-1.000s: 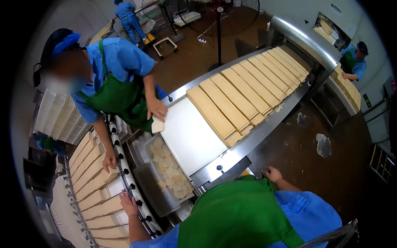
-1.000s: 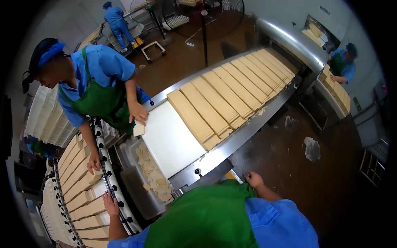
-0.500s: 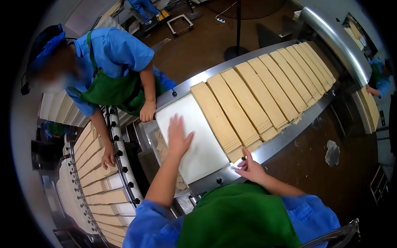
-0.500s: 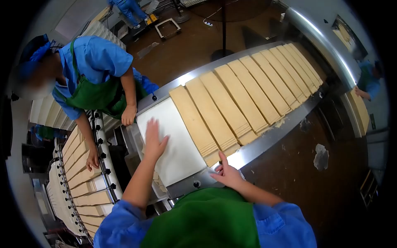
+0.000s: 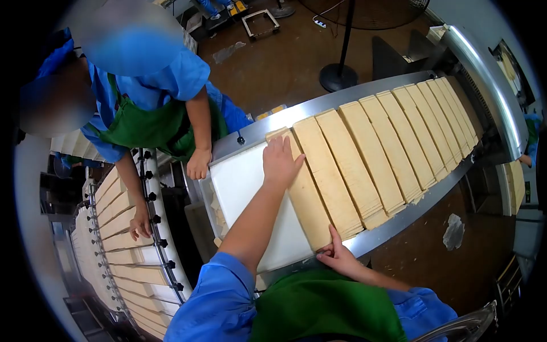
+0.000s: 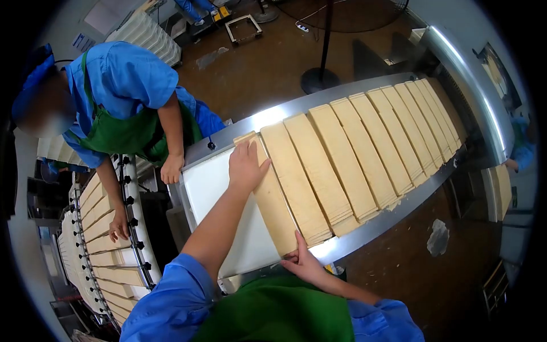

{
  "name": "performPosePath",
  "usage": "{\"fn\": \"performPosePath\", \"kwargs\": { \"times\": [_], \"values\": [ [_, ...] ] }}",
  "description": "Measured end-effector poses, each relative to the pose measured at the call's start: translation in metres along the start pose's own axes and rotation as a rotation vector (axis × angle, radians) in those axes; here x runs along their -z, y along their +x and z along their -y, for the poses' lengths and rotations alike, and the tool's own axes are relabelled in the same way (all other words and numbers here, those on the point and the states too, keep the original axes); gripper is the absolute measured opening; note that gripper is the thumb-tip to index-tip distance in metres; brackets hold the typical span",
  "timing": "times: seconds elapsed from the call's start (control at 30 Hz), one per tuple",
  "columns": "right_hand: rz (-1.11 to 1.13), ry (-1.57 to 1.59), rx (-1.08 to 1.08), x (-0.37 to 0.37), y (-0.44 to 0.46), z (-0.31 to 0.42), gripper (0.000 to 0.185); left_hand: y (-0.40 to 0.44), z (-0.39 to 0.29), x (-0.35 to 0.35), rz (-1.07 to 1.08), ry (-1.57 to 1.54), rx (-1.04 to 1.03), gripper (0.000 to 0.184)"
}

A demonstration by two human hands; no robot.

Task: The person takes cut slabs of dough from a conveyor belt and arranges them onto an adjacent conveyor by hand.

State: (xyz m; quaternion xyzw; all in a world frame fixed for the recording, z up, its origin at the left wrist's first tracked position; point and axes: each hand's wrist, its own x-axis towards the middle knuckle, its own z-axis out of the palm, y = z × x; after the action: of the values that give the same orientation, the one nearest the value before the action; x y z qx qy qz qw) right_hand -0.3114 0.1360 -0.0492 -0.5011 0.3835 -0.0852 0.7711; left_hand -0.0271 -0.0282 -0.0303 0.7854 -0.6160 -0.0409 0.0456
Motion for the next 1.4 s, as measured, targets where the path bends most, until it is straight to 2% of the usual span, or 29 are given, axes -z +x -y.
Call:
{"fn": "performPosePath", "kwargs": {
  "times": [0.03,0.17,0.33,0.4,0.47,0.5,0.53,0.6,0.67,0.7,0.73,0.77,0.8,0.83,0.87,0.9,0.97,1.03,1.07,1.13,1.17,1.2,1.27,1.33,1.4],
  "values": [
    [-0.009,0.038,0.002,-0.002,0.001,-0.001,0.106,0.005,0.0,0.01,0.07,-0.055,0.0,0.075],
    [-0.03,-0.009,-0.002,-0.007,0.005,0.0,0.109,0.034,0.023,-0.007,0.042,-0.085,0.003,0.084],
    [-0.052,-0.064,-0.006,-0.014,0.006,0.018,0.108,0.026,0.03,0.014,0.074,-0.098,0.035,0.083],
    [-0.059,-0.277,-0.06,-0.017,0.003,0.025,0.108,0.012,0.041,0.026,0.194,-0.104,0.131,0.078],
    [-0.075,-0.333,-0.018,-0.023,0.005,0.025,0.104,-0.012,0.066,0.036,0.221,-0.101,0.224,0.078],
    [-0.059,-0.479,-0.023,-0.027,0.008,0.034,0.103,-0.026,0.08,0.044,0.257,-0.08,0.287,0.08],
    [-0.041,-0.624,-0.027,-0.032,0.009,0.04,0.101,-0.046,0.097,0.045,0.217,-0.051,0.353,0.081],
    [-0.048,-0.673,-0.001,-0.041,0.016,0.038,0.1,-0.083,0.136,0.06,0.217,-0.05,0.432,0.088],
    [-0.056,-0.84,0.08,-0.048,0.026,0.039,0.103,-0.114,0.173,0.06,0.188,-0.119,0.429,0.095],
    [-0.087,-0.914,0.042,-0.05,0.031,0.037,0.107,-0.129,0.185,0.055,0.191,-0.12,0.46,0.095],
    [-0.146,-1.019,0.067,-0.054,0.034,0.037,0.114,-0.14,0.192,0.053,0.17,-0.281,0.438,0.1],
    [-0.164,-1.145,-0.021,-0.054,0.035,0.039,0.121,-0.153,0.203,0.05,0.139,-0.438,0.427,0.105],
    [-0.183,-1.174,-0.029,-0.058,0.034,0.041,0.124,-0.164,0.202,0.053,0.124,-0.522,0.3,0.114],
    [-0.251,-1.219,-0.057,-0.06,0.036,0.035,0.124,-0.171,0.204,0.055,0.184,-0.544,0.098,0.115],
    [-0.295,-1.227,0.007,-0.06,0.038,0.03,0.122,-0.184,0.202,0.048,0.179,-0.317,-0.046,0.114],
    [-0.342,-1.23,0.072,-0.058,0.039,0.026,0.121,-0.201,0.193,0.066,0.234,-0.312,0.005,0.114],
    [-0.387,-1.126,0.172,-0.061,0.041,0.021,0.101,-0.22,0.205,0.034,0.117,-0.354,0.002,0.1],
    [-0.402,-1.126,0.283,-0.073,0.039,0.021,0.09,-0.254,0.201,0.054,0.057,-0.37,0.129,0.086],
    [-0.367,-1.143,0.294,-0.084,0.038,0.016,0.09,-0.272,0.208,0.05,-0.049,-0.407,0.119,0.079],
    [-0.459,-1.241,0.409,-0.111,0.038,0.015,0.086,-0.311,0.226,0.058,-0.185,-0.437,0.139,0.071],
    [-0.463,-1.235,0.416,-0.132,0.034,0.016,0.084,-0.331,0.238,0.067,-0.195,-0.441,0.165,0.071],
    [-0.44,-1.248,0.425,-0.159,0.031,0.02,0.084,-0.36,0.254,0.081,-0.295,-0.412,0.176,0.067],
    [-0.411,-1.286,0.575,-0.212,0.025,0.024,0.083,-0.419,0.292,0.105,-0.455,-0.37,0.205,0.06],
    [-0.359,-1.332,0.528,-0.287,0.017,0.046,0.083,-0.487,0.335,0.134,-0.521,-0.368,0.262,0.055],
    [-0.167,-1.412,0.637,-0.349,0.016,0.057,0.081,-0.553,0.372,0.149,-0.511,-0.331,0.408,0.065]
  ]
}}
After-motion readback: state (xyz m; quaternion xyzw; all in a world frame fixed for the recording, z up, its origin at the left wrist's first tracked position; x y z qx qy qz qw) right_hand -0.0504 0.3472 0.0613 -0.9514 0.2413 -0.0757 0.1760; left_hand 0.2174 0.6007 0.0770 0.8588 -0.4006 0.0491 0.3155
